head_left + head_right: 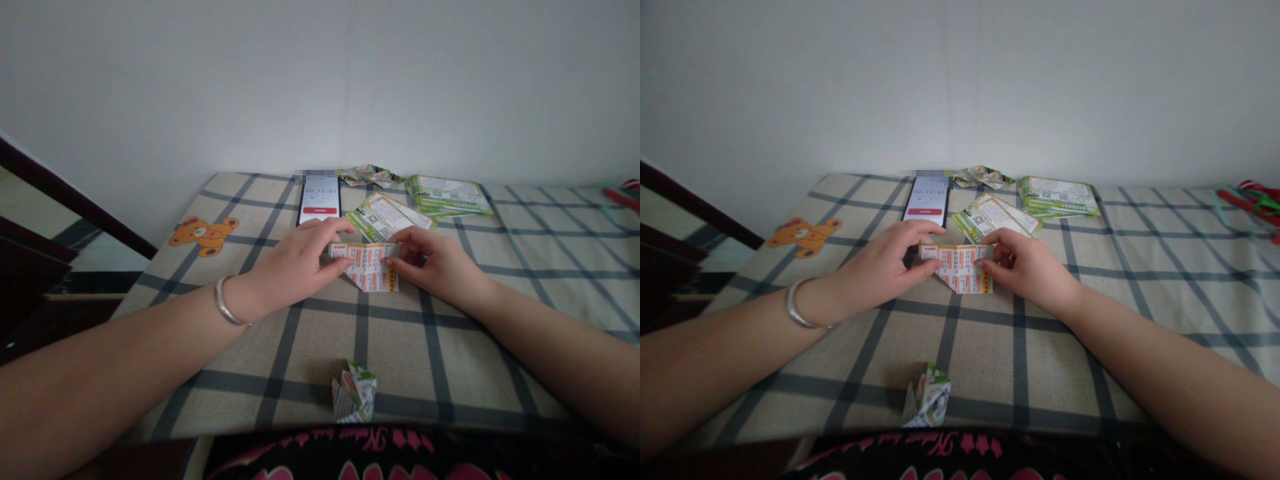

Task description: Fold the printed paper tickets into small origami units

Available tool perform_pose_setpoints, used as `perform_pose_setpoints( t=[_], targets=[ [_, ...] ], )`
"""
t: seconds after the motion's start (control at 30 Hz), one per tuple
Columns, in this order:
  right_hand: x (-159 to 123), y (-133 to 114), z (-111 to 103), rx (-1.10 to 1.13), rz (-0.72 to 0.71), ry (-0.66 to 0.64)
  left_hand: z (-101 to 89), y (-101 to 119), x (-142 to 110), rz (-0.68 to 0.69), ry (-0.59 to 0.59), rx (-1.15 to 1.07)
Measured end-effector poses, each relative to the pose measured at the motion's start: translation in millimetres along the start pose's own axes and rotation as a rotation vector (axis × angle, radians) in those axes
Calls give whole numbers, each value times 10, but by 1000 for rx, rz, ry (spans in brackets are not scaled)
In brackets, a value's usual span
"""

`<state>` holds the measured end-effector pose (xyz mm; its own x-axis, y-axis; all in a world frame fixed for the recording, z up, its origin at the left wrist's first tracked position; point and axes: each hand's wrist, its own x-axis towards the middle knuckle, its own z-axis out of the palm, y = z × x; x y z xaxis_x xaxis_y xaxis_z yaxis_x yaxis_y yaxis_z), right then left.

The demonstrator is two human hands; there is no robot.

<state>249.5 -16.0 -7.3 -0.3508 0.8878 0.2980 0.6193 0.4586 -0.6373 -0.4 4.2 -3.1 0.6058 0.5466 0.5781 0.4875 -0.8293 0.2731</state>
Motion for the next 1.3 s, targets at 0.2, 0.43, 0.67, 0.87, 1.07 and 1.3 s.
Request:
perform_pose_setpoints(
  t=[0.2,0.43,0.67,0.87,1.07,1.3],
  targets=[
    [11,25,0,-91,1,7,-13,-27,8,66,-70,79],
    [9,12,-16,-180,18,51,-33,-13,6,388,-235,206],
    [12,20,-40,-113,20,-1,-36,9,6,422,-308,236],
    [6,22,-164,-141,-104,-60,-51,0,8,423,-332,242],
    [16,15,-236,-248,-299,-161,-41,2,9,454,-309,246],
    [21,23,-294,-349,-422,-228,-41,-16,19,458,-322,215]
  ],
)
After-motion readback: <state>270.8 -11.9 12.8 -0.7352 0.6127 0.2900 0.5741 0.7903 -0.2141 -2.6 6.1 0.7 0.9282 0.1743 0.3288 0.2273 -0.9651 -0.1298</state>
